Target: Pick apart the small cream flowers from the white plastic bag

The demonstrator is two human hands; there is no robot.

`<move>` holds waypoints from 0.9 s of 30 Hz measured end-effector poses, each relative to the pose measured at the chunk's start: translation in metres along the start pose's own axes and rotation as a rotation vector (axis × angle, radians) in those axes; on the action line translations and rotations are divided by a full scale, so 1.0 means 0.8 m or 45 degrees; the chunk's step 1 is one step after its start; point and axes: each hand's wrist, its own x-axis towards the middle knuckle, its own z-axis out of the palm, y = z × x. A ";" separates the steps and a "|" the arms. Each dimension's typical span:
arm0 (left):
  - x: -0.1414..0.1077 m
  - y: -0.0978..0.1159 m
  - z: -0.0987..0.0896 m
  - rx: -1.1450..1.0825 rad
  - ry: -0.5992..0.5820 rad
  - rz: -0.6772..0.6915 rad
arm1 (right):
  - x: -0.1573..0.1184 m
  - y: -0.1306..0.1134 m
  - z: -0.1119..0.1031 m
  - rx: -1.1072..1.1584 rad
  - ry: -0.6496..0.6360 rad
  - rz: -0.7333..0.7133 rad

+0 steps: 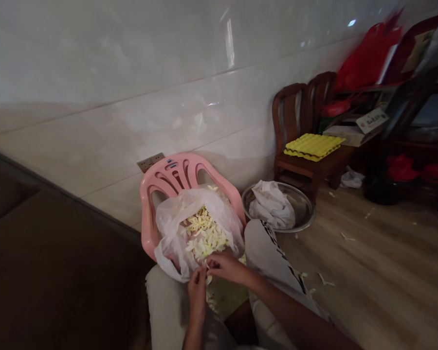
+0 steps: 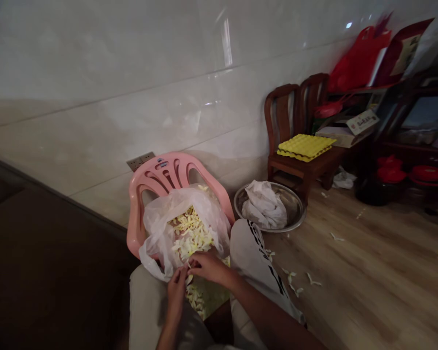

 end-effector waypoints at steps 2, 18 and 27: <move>0.001 -0.002 -0.001 0.005 0.000 -0.009 | 0.000 -0.001 -0.001 0.029 -0.007 0.009; 0.000 -0.008 -0.004 0.119 -0.158 -0.005 | -0.009 -0.006 -0.006 -0.401 -0.127 -0.089; -0.001 -0.011 -0.006 0.196 -0.053 0.012 | -0.012 -0.017 0.000 -0.476 -0.191 -0.118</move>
